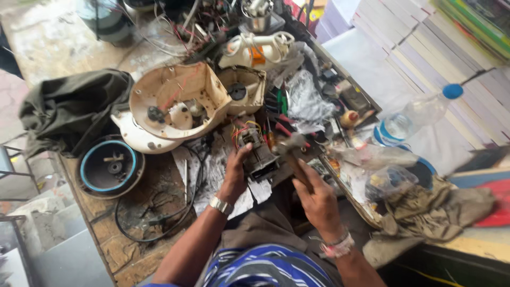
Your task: The person holds a small motor assembly and repeatedly uses a screwdriver to adjust internal components while rotating the unit. The work is performed at a cluttered workbench with disassembled appliance parts and tools nearby.
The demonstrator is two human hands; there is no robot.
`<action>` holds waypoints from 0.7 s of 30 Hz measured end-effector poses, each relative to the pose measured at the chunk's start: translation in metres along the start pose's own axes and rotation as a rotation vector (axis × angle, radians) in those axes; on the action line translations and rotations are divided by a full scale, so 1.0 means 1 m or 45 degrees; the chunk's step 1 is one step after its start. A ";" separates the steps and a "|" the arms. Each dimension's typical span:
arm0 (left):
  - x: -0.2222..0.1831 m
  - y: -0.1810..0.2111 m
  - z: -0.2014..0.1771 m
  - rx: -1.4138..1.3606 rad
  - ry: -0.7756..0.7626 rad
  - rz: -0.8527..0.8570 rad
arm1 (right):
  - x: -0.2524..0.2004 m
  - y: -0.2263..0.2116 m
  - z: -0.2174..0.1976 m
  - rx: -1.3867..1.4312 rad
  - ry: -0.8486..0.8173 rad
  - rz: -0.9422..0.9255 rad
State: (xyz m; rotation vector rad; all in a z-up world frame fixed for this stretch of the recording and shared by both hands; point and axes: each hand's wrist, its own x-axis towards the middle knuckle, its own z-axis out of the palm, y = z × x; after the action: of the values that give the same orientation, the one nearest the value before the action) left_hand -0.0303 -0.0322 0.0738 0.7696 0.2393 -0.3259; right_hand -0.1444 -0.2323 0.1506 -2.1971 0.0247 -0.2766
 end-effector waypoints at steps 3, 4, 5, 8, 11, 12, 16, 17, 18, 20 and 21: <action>0.002 -0.009 -0.022 -0.179 -0.049 -0.123 | -0.017 0.033 0.006 0.084 0.045 0.276; -0.005 -0.014 -0.030 -0.145 -0.029 -0.099 | -0.025 0.045 0.006 0.064 0.051 0.379; 0.001 -0.008 -0.033 -0.094 -0.044 -0.053 | -0.023 0.056 0.010 0.057 0.034 0.271; 0.008 0.005 -0.033 0.039 -0.031 0.051 | -0.033 0.081 0.027 0.135 -0.104 0.215; 0.001 0.005 -0.032 0.075 -0.039 0.088 | -0.045 0.098 0.049 0.235 -0.349 0.628; -0.002 0.006 -0.031 0.076 -0.055 0.099 | -0.041 0.101 0.055 0.152 -0.381 0.723; -0.005 0.011 -0.022 0.163 0.012 0.175 | -0.001 0.099 0.051 -0.476 -0.318 0.505; -0.005 0.010 -0.021 0.156 0.033 0.172 | 0.007 0.095 0.048 -0.628 -0.146 0.248; -0.005 0.009 -0.020 0.149 0.053 0.169 | 0.013 0.090 0.044 -0.772 0.027 -0.013; -0.006 0.006 -0.020 0.093 0.085 0.148 | 0.019 0.074 0.045 -0.631 0.124 -0.169; -0.006 0.003 -0.019 0.064 0.098 0.134 | 0.020 0.066 0.049 -0.356 0.056 -0.060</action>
State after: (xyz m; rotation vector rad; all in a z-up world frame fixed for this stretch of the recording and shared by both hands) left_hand -0.0368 -0.0159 0.0646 0.8423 0.2623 -0.2035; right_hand -0.1098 -0.2359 0.0736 -2.4709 0.0377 -0.3662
